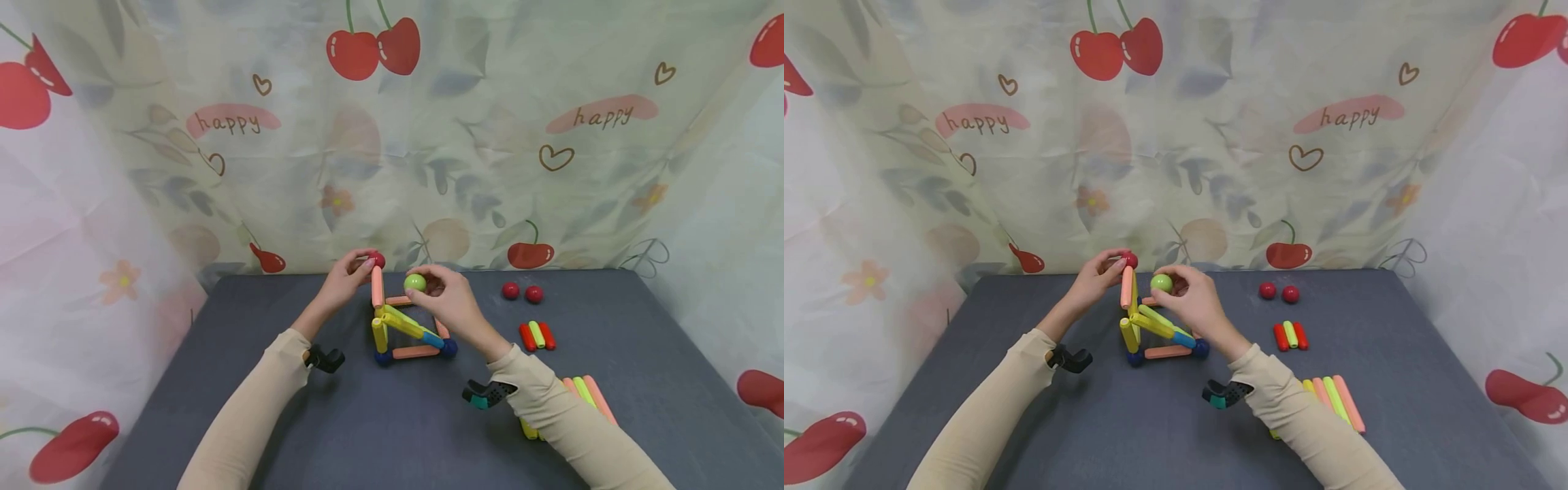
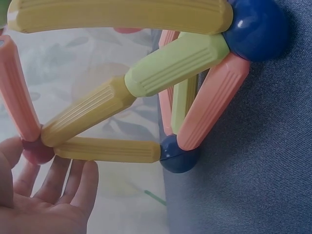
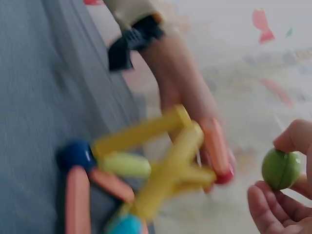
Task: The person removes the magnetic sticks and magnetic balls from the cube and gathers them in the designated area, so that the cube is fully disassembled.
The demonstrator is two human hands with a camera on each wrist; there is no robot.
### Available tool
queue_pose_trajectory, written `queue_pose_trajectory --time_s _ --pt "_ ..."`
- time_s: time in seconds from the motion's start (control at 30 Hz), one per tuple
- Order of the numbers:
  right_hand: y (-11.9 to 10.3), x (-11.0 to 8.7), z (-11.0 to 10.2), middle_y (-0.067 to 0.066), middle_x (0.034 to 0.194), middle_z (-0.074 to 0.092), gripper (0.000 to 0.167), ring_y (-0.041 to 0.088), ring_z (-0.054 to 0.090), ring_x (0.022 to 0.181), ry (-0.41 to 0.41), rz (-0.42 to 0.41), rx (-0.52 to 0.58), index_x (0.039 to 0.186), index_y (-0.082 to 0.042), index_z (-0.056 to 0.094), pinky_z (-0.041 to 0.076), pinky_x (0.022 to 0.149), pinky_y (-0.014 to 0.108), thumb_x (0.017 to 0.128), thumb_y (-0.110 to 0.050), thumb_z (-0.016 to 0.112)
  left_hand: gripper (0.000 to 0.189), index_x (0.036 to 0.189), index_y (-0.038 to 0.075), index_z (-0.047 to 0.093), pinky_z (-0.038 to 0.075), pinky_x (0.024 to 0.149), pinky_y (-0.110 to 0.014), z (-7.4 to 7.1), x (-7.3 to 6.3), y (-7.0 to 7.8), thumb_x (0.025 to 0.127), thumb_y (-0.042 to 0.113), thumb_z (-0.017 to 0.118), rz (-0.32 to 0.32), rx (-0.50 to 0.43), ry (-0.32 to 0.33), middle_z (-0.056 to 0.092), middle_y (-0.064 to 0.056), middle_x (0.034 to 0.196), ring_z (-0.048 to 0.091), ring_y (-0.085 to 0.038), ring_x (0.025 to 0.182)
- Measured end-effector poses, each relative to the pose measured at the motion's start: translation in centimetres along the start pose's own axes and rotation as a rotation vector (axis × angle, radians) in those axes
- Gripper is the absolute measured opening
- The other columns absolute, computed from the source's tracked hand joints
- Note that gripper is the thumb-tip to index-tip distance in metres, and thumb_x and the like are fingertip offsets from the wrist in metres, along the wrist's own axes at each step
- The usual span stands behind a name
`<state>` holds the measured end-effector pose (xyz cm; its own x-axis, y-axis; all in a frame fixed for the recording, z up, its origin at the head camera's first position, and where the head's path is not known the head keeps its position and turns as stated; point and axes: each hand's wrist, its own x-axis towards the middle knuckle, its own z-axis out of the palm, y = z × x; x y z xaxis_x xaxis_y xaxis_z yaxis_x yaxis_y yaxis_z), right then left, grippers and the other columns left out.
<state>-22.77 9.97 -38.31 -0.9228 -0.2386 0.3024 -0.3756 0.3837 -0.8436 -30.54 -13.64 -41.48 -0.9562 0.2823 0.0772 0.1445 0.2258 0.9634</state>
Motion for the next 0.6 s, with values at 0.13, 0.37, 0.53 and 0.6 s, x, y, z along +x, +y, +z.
queue_pose_trajectory --time_s 0.13,0.37,0.53,0.6 --pt "1.9 0.3 -3.4 0.009 0.112 0.066 0.038 0.021 0.064 0.092 0.016 0.085 -0.041 0.125 -0.017 0.067 0.054 0.076 0.027 0.090 -0.028 0.074 0.048 0.146 0.016 0.045 0.044 0.111 -0.052 0.1 -0.1 -0.1 0.103 0.035 0.050 0.006 0.011 0.012 0.055 -0.016 0.143 0.054 -0.032 0.133" --pt "5.7 -0.2 -10.6 0.011 0.130 0.060 0.049 0.027 0.061 0.105 0.046 0.178 -0.146 0.136 -0.017 0.059 0.053 0.077 0.029 0.093 -0.038 0.069 0.047 0.145 0.025 0.044 0.041 0.112 -0.055 -0.4 -1.1 0.3 0.102 0.041 0.052 0.031 0.090 0.077 0.053 -0.011 0.145 0.051 -0.032 0.134" --pt "8.6 -1.2 -15.0 0.010 0.137 0.054 0.055 0.019 0.059 0.113 0.075 0.244 -0.174 0.140 -0.016 0.053 0.049 0.084 0.033 0.094 -0.043 0.066 0.040 0.141 0.021 0.049 0.045 0.105 -0.053 -0.6 -2.7 0.9 0.103 0.033 0.053 0.125 0.201 0.189 0.054 -0.013 0.139 0.053 -0.030 0.127" --pt "10.0 -1.5 -16.3 0.009 0.134 0.055 0.057 0.008 0.060 0.106 0.104 0.263 -0.191 0.140 -0.013 0.053 0.048 0.085 0.030 0.094 -0.043 0.066 0.037 0.137 0.021 0.053 0.050 0.095 -0.046 -0.3 -3.6 1.3 0.102 0.032 0.055 0.160 0.250 0.225 0.057 -0.012 0.129 0.058 -0.027 0.115"
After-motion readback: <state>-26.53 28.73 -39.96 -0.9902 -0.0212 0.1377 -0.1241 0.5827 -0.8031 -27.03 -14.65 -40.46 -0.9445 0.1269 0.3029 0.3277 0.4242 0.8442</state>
